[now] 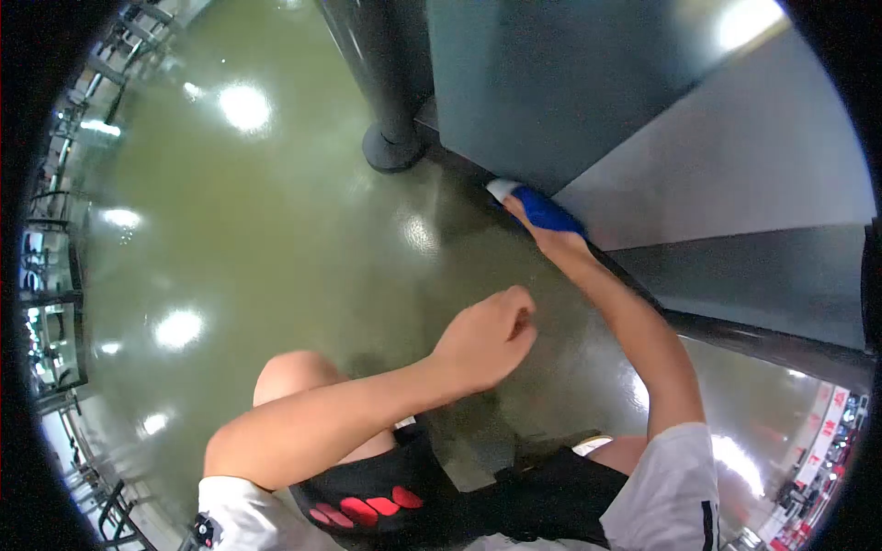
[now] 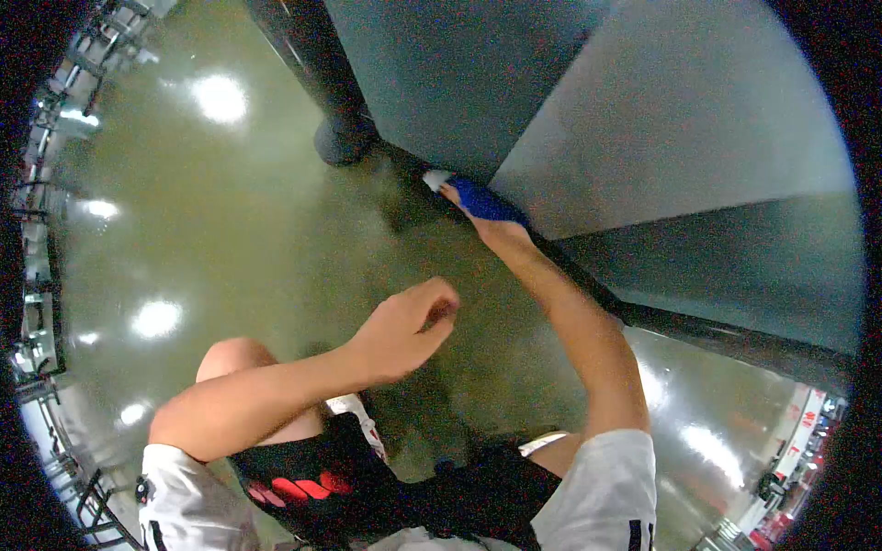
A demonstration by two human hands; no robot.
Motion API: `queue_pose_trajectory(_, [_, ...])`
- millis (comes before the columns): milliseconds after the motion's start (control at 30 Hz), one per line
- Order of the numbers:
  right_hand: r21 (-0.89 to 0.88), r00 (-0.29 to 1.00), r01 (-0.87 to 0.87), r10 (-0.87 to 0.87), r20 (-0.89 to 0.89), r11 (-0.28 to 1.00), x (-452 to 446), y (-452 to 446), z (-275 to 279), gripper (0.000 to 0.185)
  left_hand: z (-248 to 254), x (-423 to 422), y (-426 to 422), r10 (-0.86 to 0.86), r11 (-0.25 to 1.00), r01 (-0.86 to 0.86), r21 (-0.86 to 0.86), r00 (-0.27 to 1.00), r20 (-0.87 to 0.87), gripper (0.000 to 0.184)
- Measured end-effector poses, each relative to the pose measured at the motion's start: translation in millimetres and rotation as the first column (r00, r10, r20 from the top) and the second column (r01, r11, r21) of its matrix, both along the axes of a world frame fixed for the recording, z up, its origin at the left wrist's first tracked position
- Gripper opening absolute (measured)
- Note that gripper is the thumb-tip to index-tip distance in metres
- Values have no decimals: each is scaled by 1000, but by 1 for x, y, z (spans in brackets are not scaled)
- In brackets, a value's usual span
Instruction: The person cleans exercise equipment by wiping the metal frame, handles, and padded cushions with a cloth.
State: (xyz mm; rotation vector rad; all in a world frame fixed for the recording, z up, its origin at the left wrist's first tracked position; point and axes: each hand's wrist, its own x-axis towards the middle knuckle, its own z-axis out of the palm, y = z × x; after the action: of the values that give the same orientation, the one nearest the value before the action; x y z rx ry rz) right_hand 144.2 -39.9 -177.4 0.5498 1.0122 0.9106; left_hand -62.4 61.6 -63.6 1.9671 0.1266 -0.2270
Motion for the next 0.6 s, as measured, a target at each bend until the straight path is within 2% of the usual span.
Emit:
queue_pose_trajectory(33, [23,993,-6,9,-121,1000,-3,13,9,63,-14,-2,-7,-2,1000,2,15,1000,3,18])
queue_pose_trajectory(100, [53,994,-8,14,-111,999,1,40,-13,62,-40,0,-18,103,977,-40,209,950,-296,19])
queue_pose_trajectory(133, [80,995,-5,13,-101,997,7,51,-25,61,-51,2,-21,116,977,-56,207,951,-287,19])
queue_pose_trajectory(167, [76,995,-13,21,-100,997,13,57,-39,61,-62,7,-25,115,970,-66,234,972,-203,19])
queue_pose_trajectory(200, [174,971,23,20,-237,985,18,60,-51,61,-69,13,-30,105,962,-70,263,987,-123,20])
queue_pose_trajectory(233, [268,928,79,26,-370,960,20,57,-58,60,-77,22,-39,99,962,-62,265,987,-129,20])
queue_pose_trajectory(300, [279,918,115,5,-397,953,18,30,-54,60,-91,43,-58,233,950,-188,248,958,-168,22])
queue_pose_trajectory(333, [295,910,137,-3,-415,946,3,-6,-51,60,-104,48,-75,214,951,-168,258,963,-163,22])
queue_pose_trajectory(400, [317,892,187,-26,-452,930,-3,-57,-55,61,-142,52,-95,323,939,-334,-88,939,-119,25])
queue_pose_trajectory(433, [320,881,213,-40,-472,923,-8,-97,-60,61,-150,54,-98,299,946,-310,-89,947,-120,25])
queue_pose_trajectory(467, [313,863,242,-57,-502,918,-3,-101,-69,61,-161,51,-103,262,956,-280,-84,948,-182,25])
queue_pose_trajectory(533, [288,814,308,-94,-573,907,-8,-179,-85,61,-178,42,-114,195,970,-226,-86,941,-275,25])
queue_pose_trajectory(600, [267,762,373,-130,-634,888,10,-205,-81,61,-174,50,-119,76,977,-135,-164,944,-320,25])
